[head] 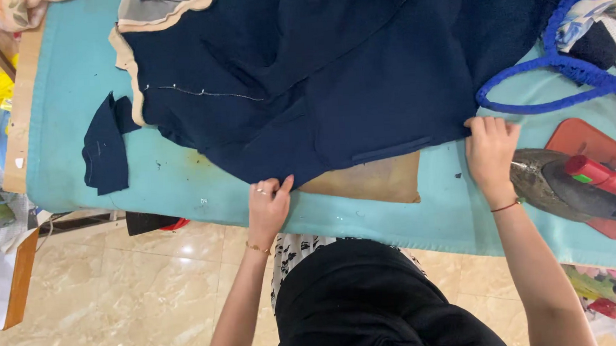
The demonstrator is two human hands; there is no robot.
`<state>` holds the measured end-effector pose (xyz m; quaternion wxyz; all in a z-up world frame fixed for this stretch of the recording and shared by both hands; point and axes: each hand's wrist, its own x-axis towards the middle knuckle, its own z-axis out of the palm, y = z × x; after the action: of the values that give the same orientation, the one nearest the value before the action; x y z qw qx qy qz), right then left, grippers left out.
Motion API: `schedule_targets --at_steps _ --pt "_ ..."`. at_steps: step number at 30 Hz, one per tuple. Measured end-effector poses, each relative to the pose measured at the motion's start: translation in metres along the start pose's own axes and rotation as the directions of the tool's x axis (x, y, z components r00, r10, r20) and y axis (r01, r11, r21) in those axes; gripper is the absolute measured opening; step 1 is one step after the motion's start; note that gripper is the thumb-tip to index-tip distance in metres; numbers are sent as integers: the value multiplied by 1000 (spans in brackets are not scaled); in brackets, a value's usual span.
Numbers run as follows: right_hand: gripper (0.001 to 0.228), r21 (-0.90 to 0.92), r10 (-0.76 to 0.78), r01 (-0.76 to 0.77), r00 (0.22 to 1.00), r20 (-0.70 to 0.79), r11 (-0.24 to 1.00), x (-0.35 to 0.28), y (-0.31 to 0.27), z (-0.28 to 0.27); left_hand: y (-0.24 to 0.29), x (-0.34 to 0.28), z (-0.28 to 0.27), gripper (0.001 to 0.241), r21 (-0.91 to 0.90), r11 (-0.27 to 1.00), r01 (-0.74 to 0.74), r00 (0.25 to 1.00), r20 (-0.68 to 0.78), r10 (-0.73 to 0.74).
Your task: Cutting out fabric patterns with scissors and then using a steam iron to press fabric on a tailoring ham/pad.
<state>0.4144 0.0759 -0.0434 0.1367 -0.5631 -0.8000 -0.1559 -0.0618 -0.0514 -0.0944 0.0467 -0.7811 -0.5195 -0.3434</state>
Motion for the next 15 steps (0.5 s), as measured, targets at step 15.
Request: schedule_targets --at_steps 15 --pt "54 -63 153 -143 971 182 988 -47 28 -144 40 108 -30 73 -119 993 18 960 280 16"
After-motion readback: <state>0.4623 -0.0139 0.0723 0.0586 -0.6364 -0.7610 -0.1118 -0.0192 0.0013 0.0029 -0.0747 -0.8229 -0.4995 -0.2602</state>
